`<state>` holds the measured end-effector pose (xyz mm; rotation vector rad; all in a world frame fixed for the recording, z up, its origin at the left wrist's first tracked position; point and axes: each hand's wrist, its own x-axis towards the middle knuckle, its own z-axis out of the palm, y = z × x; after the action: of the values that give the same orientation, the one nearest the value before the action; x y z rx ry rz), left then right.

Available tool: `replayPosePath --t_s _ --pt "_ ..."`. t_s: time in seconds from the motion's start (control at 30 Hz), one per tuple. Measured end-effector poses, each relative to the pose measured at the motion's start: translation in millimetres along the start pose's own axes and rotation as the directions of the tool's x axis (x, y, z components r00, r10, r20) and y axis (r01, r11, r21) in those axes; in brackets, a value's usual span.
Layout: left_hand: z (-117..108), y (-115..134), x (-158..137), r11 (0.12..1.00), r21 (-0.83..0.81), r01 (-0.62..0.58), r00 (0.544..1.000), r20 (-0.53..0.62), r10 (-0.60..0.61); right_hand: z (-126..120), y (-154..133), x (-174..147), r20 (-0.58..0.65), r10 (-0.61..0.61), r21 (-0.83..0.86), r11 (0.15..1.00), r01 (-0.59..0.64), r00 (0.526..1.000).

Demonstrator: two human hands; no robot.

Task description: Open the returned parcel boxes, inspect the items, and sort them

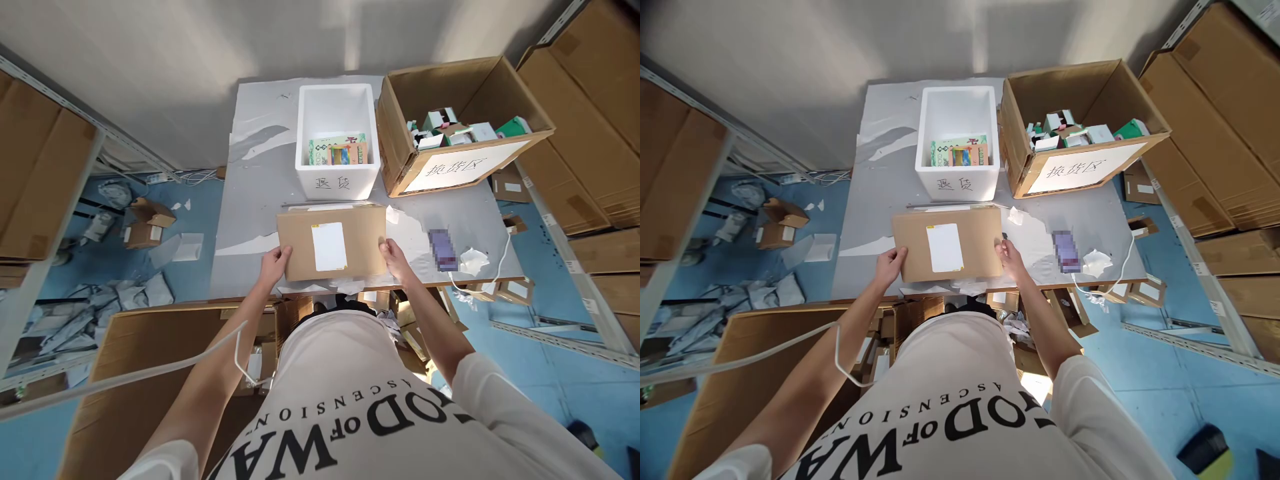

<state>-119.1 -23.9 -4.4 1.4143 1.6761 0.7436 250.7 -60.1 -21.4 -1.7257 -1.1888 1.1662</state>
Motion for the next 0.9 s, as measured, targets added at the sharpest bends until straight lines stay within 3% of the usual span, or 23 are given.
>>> replayPosePath --t_s 0.17,0.37,0.53,0.63,0.73,0.9 --pt "7 8 17 0.982 0.155 0.107 0.994 -0.05 -0.1 7 -4 13 -0.047 0.13 -0.136 0.981 -0.135 0.99" --pt "15 2 38 0.969 0.177 0.17 0.985 -0.071 -0.16 13 -11 27 -0.094 0.241 -0.152 0.955 -0.253 0.966" --pt "15 -1 45 0.97 0.11 0.217 0.976 -0.062 -0.211 13 -7 32 -0.06 0.245 -0.074 0.966 -0.249 0.968" --pt "14 -17 37 0.966 -0.095 0.242 0.969 -0.033 -0.246 10 12 26 -0.032 0.216 0.075 0.974 -0.213 0.976" --pt "18 -44 15 0.944 -0.272 0.188 0.982 0.022 -0.189 7 43 13 -0.024 0.164 0.152 0.976 -0.159 0.986" --pt "37 -77 -25 0.978 -0.131 0.164 0.981 0.122 -0.148 19 78 -14 0.067 0.142 0.076 0.986 -0.147 0.988"
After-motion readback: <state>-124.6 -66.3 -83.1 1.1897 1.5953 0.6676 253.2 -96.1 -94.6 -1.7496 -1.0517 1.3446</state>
